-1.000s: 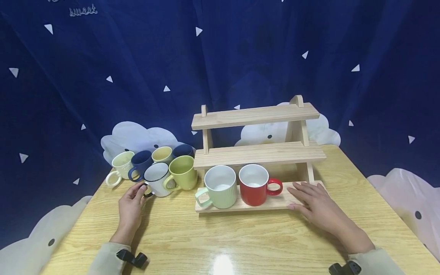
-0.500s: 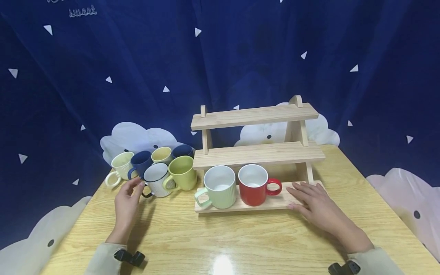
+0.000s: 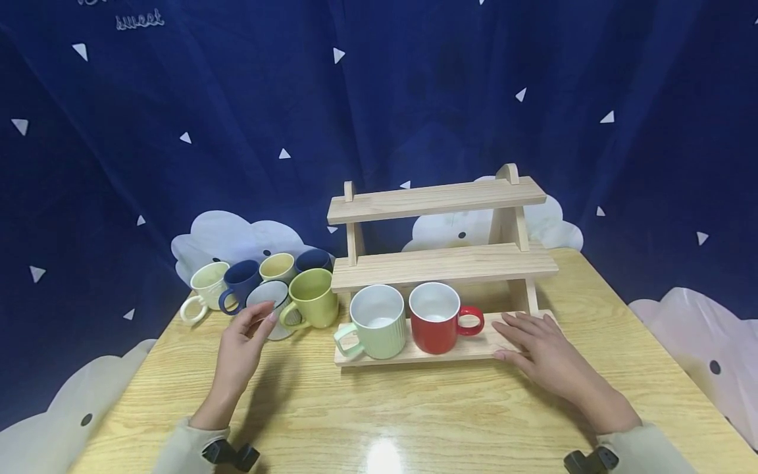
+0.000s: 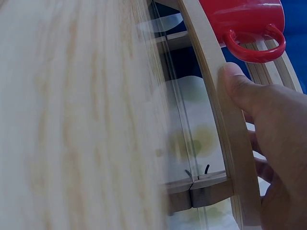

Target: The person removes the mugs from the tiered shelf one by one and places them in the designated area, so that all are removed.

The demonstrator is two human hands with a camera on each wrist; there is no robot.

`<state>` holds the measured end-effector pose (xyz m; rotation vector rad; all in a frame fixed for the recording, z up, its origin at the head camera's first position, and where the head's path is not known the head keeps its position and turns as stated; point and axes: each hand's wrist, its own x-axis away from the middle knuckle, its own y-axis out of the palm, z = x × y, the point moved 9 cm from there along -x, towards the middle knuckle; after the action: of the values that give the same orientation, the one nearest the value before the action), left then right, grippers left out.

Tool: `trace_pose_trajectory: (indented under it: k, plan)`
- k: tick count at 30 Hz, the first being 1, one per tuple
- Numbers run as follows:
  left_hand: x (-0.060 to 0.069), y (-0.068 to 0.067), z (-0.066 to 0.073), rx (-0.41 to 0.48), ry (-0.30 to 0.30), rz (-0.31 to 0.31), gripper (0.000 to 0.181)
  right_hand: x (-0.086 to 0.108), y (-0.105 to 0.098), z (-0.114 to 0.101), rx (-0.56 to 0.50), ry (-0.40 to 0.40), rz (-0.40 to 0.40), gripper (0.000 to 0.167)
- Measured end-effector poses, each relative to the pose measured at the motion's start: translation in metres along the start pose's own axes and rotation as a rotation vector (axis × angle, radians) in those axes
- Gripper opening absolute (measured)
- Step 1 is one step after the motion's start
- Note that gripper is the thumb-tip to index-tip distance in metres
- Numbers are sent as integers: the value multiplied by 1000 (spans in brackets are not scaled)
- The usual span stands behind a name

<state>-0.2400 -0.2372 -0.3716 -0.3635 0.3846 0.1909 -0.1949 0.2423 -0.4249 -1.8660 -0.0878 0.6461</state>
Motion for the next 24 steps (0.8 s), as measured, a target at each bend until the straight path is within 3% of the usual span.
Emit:
trace_pose_trajectory:
  k: [4,7,11,13,24]
  plan:
    - [6,16,27,32,14,-93,29,0,0,0,-4,-2,2,53]
    - [8,28,34,40,54,-151,28,0,0,0,-2,-6,7,53]
    - [10,42,24,72,107,-206,30,0,-1,1,2,-8,8,54]
    - [12,48,26,89,116,-232,30,0,-1,0,5,-11,9,54]
    - [21,77,29,84,74,-351,36,1,-1,1,9,-19,11,54]
